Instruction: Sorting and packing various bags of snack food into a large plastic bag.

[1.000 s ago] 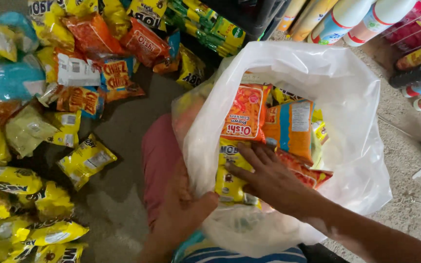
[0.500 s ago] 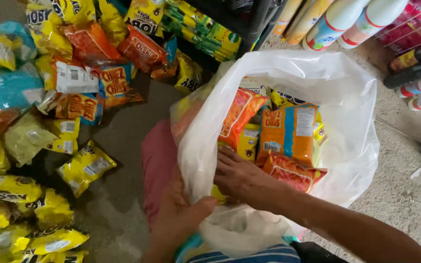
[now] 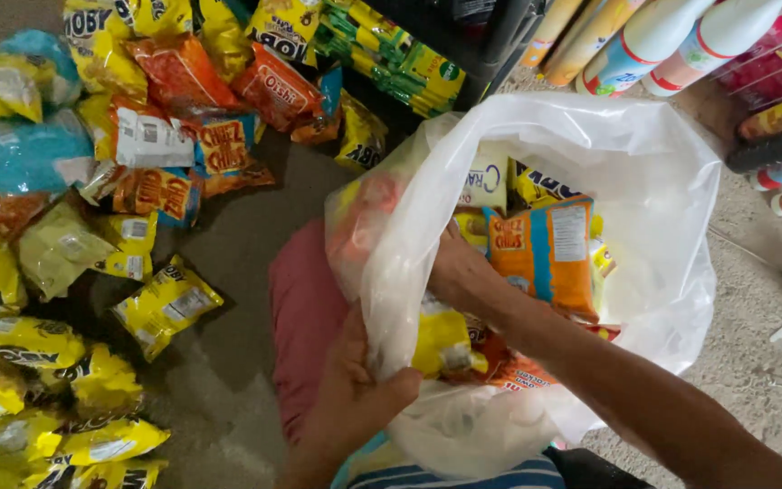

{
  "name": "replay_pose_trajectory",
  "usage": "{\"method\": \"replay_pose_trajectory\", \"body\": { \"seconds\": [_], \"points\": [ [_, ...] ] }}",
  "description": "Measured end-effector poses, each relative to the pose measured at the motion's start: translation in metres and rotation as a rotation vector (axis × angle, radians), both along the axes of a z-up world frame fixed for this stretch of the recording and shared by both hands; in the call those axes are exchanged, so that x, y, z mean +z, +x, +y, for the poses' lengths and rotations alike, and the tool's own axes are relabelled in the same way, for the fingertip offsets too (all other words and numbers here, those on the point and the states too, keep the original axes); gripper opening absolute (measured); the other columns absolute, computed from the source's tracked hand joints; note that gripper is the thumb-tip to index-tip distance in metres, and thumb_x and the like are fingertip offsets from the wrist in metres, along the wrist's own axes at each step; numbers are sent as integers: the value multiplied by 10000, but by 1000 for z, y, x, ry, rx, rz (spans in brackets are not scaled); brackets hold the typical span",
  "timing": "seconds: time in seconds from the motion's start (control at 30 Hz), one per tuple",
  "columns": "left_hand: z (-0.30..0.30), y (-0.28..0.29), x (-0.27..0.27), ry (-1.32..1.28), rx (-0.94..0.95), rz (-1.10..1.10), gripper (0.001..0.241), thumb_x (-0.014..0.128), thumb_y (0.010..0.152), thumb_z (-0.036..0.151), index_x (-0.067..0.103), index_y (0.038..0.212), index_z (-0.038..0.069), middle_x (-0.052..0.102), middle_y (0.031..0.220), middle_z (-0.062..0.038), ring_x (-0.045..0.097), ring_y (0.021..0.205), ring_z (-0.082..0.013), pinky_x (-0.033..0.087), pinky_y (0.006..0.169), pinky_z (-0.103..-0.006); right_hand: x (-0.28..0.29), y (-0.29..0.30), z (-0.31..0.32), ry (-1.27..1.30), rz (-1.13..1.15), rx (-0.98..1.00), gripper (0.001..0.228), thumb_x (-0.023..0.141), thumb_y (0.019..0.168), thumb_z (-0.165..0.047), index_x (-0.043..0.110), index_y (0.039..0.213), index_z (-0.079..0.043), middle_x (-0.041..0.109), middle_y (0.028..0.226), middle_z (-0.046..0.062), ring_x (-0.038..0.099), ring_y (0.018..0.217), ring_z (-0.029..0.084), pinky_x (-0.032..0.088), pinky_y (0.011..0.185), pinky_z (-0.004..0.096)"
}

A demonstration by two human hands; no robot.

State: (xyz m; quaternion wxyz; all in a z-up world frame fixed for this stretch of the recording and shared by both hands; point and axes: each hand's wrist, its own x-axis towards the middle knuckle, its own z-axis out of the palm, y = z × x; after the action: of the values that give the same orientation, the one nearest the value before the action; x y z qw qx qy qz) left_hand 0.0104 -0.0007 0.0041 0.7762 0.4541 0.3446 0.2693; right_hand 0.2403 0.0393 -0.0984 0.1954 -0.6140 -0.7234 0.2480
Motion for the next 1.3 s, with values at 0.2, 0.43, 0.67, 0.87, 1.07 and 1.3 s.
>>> {"method": "replay_pose_trajectory", "body": {
  "seconds": [0.2,0.43,0.67,0.87,1.07,1.3],
  "points": [
    [27,-4,48,355,-186,397,1125,831,795,260,86,1616,71,545,1468,-105,655,1161,-199,534,940,-366,35,7,-2,0,-34,50,556,712,804,-224,598,1328,-78,386,1509,267,240,1419,518,329,1102,520],
    [21,69,86,1299,-117,338,632,746,933,227,461,1465,38,578,1430,-183,625,1240,-366,520,1071,-419,122,44,-55,28,-485,-100,647,721,892,-323,481,1461,-130,388,1564,201,311,1461,452,325,1171,577],
    [34,130,-15,1451,-1328,1048,337,657,877,241,743,1166,90,670,1216,-148,605,1136,-379,498,878,-596,96,67,-62,-156,-451,-352,896,843,705,-324,463,1514,-254,327,1574,261,280,1406,553,464,963,620],
    [44,128,-2,1411,-1216,1171,386,705,843,235,740,1186,60,677,1224,-163,626,1155,-385,554,808,-537,40,53,-53,151,-439,-305,626,752,854,-230,521,1435,-188,363,1549,291,303,1357,588,408,1082,614],
    [51,153,27,1664,-836,1237,773,715,817,444,483,1420,21,322,1541,-284,375,1345,-526,354,961,-750,65,79,-71,101,-40,-350,609,627,952,-189,451,1527,-95,364,1609,276,341,1474,508,387,1177,557],
    [76,147,16,1246,-1063,1216,1566,781,511,871,69,1599,-1,17,1628,-355,47,1449,-642,111,1091,-736,78,61,-124,-12,-277,-167,990,753,794,-460,291,1526,21,201,1591,346,195,1475,535,257,1149,602]
  ]
}}
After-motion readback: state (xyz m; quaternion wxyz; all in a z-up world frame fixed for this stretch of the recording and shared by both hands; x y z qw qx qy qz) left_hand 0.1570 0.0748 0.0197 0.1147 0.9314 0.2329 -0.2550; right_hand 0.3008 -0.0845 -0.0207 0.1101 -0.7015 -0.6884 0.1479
